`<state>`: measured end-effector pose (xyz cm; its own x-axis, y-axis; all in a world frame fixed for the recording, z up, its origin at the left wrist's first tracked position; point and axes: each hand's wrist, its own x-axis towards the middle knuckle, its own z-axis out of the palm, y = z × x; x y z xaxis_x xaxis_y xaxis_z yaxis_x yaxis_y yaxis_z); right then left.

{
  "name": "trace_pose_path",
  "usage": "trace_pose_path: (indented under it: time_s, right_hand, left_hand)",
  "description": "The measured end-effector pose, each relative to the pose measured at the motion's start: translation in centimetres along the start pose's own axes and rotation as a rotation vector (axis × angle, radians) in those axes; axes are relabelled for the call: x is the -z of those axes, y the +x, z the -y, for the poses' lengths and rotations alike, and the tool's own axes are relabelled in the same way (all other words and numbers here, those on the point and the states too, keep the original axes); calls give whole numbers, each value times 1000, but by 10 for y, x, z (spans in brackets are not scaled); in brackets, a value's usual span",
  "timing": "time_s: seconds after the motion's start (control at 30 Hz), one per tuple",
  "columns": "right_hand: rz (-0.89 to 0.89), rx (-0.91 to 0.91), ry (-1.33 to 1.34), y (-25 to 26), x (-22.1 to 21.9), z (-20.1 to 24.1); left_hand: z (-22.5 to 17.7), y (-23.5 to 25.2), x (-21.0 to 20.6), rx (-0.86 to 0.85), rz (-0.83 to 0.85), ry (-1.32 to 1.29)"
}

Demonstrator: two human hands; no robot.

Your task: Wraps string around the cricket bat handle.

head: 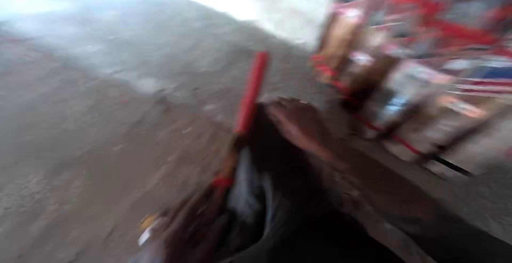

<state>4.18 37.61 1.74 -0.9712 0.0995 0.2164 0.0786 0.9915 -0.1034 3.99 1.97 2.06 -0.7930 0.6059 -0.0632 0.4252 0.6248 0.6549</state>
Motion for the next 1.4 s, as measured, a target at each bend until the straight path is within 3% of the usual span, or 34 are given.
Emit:
trace_pose_path:
  time_s: [0.07, 0.13, 0.2, 0.23, 0.3, 0.37, 0.53, 0.8, 0.93, 1.03, 1.13, 1.4]
  right_hand:
    - [200, 309, 180, -13, -16, 44]
    - [321, 525, 559, -30, -19, 74]
    - [366, 491, 1028, -38, -17, 99]
    - [288, 423, 1128, -37, -17, 107]
    - [51, 335, 1089, -27, -23, 113]
    - [-67, 331, 938, -20, -29, 111]
    - [-160, 327, 769, -25, -33, 116]
    - [-218, 246, 752, -26, -37, 121]
    - [-134, 102, 1006, -36, -32, 114]
    - [167, -26, 1065, -56, -20, 103]
    - [500, -201, 1302, -75, -16, 96]
    - [596, -346, 1514, -86, -35, 90]
  left_hand:
    - [3, 6, -4, 48, -38, 82]
    - [7, 9, -7, 27, -65, 46]
    - [9, 8, -6, -26, -97, -10]
    - [10, 8, -6, -50, -105, -22]
    - [12, 8, -4, -47, -102, -17]
    - [16, 8, -3, -34, -92, -8]
    - [18, 9, -4, -35, -93, 0]
    - [16, 9, -1, -21, -97, 35]
    - [19, 9, -2, -16, -94, 39]
    - [19, 10, -1, -25, -84, 26]
    - [19, 10, -1, -2, -74, 25]
    - [16, 10, -2, -27, -138, 153]
